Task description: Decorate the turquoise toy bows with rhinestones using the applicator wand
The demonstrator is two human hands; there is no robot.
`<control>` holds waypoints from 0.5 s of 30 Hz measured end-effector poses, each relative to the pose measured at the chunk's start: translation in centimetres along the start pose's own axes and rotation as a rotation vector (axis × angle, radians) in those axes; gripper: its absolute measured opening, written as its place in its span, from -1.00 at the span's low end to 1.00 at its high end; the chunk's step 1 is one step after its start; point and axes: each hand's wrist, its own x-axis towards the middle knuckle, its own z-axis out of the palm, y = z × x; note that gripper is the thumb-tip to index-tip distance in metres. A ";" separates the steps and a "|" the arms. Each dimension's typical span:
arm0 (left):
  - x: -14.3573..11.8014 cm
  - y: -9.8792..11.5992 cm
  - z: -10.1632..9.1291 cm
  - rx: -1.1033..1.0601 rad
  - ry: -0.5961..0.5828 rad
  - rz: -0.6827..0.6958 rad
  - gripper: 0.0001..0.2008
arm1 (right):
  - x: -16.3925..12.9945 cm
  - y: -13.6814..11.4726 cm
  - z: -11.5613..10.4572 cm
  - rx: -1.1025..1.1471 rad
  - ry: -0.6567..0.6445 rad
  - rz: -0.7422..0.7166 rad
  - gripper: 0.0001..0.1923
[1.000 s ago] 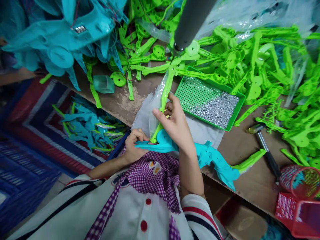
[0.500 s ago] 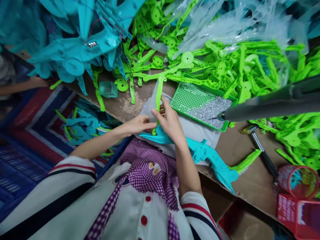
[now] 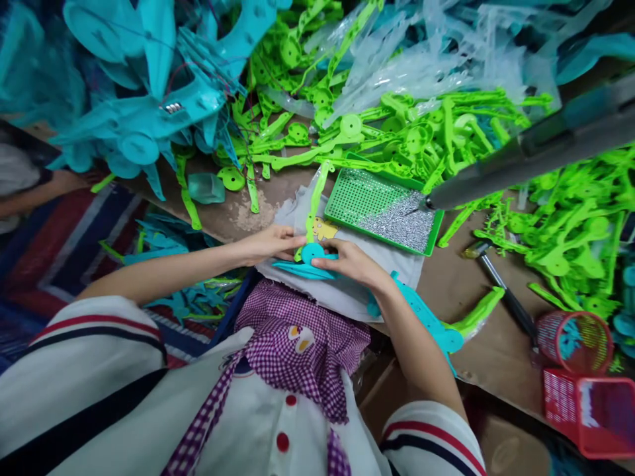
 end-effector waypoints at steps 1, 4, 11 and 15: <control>0.0 0.2 -0.1 0.016 -0.008 0.022 -0.63 | 0.0 0.0 0.1 0.027 0.008 0.006 -0.43; 0.1 0.3 -0.3 0.032 -0.056 0.077 -0.62 | -0.2 -0.1 0.1 0.096 0.005 0.006 -0.46; -0.1 0.6 -0.6 -0.087 -0.113 -0.136 -0.55 | 0.1 -0.4 0.0 0.070 -0.007 -0.007 -0.49; 0.1 1.0 -0.4 0.054 -0.110 -0.145 -0.61 | 0.3 -0.3 0.1 0.043 -0.050 -0.010 -0.49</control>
